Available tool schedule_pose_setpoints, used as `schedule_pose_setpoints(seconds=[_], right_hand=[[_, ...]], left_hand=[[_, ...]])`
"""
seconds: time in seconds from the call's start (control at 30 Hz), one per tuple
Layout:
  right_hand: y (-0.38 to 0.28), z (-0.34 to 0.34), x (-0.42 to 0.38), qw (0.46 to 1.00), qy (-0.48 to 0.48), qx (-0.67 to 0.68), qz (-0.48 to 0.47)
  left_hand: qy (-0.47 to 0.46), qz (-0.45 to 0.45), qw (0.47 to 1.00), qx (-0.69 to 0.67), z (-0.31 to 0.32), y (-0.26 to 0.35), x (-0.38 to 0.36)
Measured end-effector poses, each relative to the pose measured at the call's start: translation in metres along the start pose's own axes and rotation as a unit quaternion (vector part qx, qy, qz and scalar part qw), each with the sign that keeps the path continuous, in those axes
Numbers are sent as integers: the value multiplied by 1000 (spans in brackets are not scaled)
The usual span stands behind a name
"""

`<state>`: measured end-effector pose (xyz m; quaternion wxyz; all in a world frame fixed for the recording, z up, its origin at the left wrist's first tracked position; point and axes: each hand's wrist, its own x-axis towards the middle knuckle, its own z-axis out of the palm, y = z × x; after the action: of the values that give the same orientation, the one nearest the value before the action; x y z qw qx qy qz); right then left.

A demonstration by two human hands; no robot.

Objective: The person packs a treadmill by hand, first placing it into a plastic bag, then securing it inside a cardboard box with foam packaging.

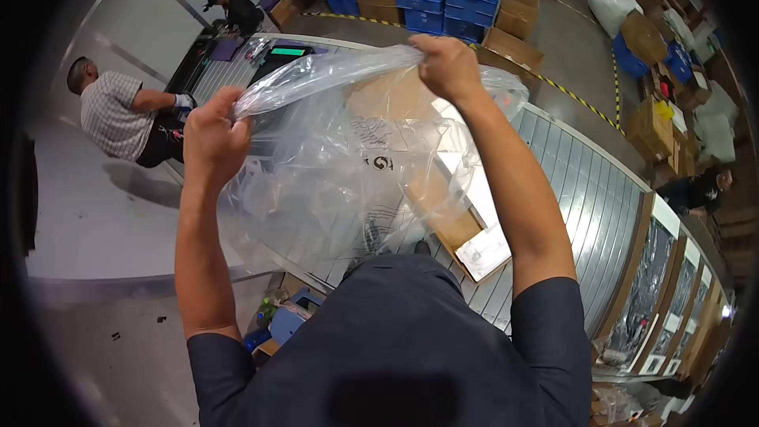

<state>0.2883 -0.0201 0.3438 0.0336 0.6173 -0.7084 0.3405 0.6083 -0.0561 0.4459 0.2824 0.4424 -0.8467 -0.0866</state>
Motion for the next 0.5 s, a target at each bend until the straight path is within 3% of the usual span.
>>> schedule_pose_setpoints(seconds=[0.03, 0.07, 0.1, 0.17, 0.23, 0.3, 0.33, 0.37, 0.43, 0.47, 0.5], right_hand=[[10, 2, 10, 999, -4, -33, 19], [11, -4, 22, 998, -25, -43, 38], [7, -14, 32, 996, -49, -54, 56], [-12, -35, 53, 994, -70, -77, -15], [-33, -55, 56, 995, 38, 33, -89], [-59, -68, 32, 959, 213, 92, -165], [-79, -62, 4, 953, 240, 130, -133], [-84, -50, -17, 937, 216, 219, -168], [22, 63, -108, 934, 249, 255, -6], [12, 84, -141, 991, -72, -63, 98], [24, 125, -179, 938, -301, -41, 166]], left_hand=[[7, 5, 994, 113, -10, -12, -3], [6, -37, 988, 147, -20, -27, -3], [55, -17, 978, 200, -31, -45, -6], [128, -28, 971, 198, -61, -64, -13], [272, 29, 943, 187, -90, -69, -32], [414, 21, 898, 147, -93, -74, -71], [413, -16, 890, 193, -82, -86, -101], [354, 20, 908, 224, -59, -112, -133], [28, -46, 986, 159, 27, -175, -207], [-233, -169, 947, 144, 79, -209, -259], [-434, -262, 854, 120, 104, -232, -301]])
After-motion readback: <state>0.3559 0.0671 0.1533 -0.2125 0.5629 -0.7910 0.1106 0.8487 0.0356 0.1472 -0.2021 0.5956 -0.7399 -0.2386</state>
